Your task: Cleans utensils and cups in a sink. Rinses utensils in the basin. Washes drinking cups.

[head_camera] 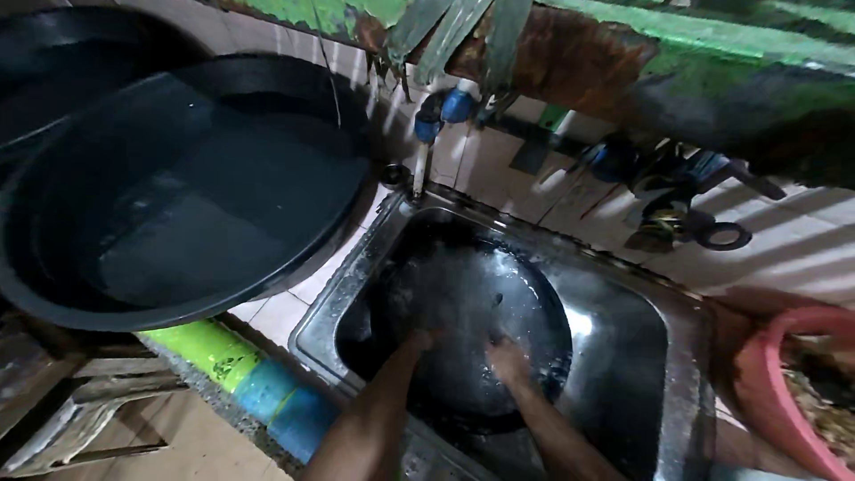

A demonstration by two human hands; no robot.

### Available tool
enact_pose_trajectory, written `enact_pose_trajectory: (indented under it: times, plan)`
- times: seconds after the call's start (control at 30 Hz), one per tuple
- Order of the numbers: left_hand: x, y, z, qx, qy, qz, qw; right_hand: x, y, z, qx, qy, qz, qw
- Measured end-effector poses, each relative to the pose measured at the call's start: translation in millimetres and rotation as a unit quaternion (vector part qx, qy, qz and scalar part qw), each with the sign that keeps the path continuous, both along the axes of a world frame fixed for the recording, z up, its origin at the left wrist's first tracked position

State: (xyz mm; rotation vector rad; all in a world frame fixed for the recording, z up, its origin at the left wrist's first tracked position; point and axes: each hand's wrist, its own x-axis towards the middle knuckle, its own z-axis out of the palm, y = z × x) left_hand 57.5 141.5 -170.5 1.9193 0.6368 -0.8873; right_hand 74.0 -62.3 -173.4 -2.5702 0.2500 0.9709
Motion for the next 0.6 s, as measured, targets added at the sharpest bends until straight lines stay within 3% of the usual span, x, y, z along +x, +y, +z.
enact_pose_trajectory:
  times: [0.13,0.27,0.33,0.47,0.6]
  plan:
    - [-0.2,-13.0,22.2,-0.073,-0.027,0.032,0.996,-2.6,25.7,2.8,0.11,0.016,-0.022,0.994]
    - [3.7,-13.6,34.2,-0.151,-0.078,0.091,0.981,9.2,40.2,18.4,0.289,0.001,-0.142,0.947]
    - [7.8,-16.9,53.4,-0.09,-0.071,0.084,0.99,9.2,41.6,36.8,0.3,0.023,-0.16,0.94]
    - [10.8,-7.6,96.3,0.076,-0.072,-0.018,0.994,9.7,29.0,48.8,0.29,-0.003,-0.13,0.948]
    - [18.7,8.3,97.2,0.082,-0.064,-0.032,0.994,22.2,2.8,46.4,0.219,-0.057,-0.033,0.973]
